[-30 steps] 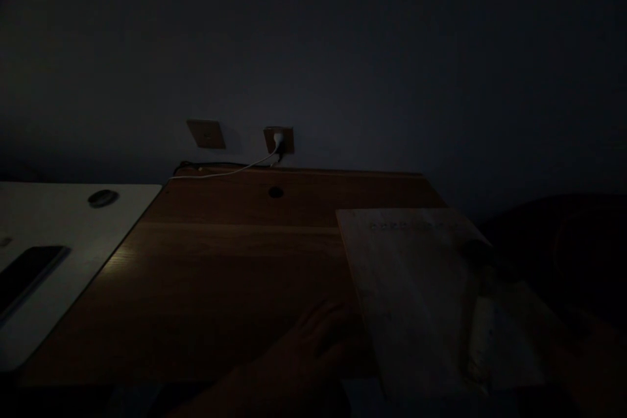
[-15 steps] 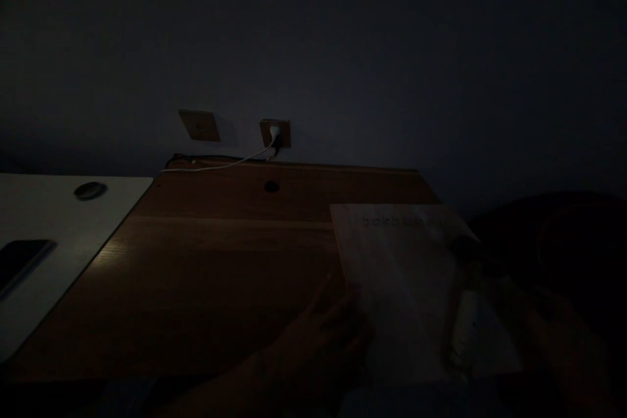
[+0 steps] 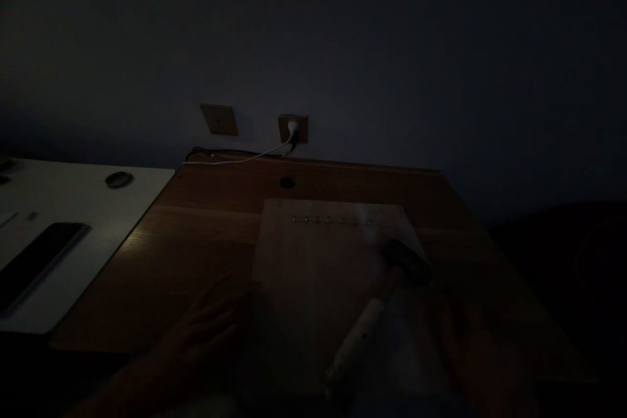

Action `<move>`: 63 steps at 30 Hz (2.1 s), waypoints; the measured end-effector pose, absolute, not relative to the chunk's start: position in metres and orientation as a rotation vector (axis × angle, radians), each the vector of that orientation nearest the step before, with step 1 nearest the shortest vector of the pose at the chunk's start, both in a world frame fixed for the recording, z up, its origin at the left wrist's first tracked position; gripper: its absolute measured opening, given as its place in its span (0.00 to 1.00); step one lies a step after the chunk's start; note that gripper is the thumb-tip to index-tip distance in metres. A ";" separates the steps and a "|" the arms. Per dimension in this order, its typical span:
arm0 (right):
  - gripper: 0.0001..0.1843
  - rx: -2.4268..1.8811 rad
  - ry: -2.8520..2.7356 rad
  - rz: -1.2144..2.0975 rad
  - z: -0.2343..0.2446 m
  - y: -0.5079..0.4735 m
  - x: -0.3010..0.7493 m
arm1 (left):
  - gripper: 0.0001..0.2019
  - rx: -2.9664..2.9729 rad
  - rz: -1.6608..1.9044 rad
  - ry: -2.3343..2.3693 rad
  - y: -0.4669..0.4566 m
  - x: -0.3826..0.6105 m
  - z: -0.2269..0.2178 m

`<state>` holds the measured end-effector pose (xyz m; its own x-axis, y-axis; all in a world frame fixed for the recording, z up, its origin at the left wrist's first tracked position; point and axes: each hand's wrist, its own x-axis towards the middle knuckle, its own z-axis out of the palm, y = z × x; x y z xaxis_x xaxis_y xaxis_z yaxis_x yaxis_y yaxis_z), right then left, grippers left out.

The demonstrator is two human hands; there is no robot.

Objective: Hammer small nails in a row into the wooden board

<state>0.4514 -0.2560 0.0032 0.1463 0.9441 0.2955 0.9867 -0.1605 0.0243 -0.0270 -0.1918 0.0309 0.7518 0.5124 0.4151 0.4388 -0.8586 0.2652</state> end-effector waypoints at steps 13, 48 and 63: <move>0.24 -1.975 -2.150 -0.151 0.020 -0.217 0.365 | 0.17 2.873 0.656 1.104 -0.194 -0.150 0.029; 0.20 -1.991 -2.327 0.171 0.084 -0.066 0.307 | 0.13 2.516 0.552 1.201 -0.020 -0.060 0.039; 0.08 -1.867 -1.962 0.656 0.087 -0.040 0.290 | 0.10 0.842 0.947 1.028 -0.009 -0.042 0.041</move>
<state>0.2895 -0.0397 0.0867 -0.0680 0.9958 -0.0612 0.8325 0.0228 -0.5535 -0.0422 -0.0087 0.0413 0.2217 0.9241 -0.3113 -0.2345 0.3604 0.9029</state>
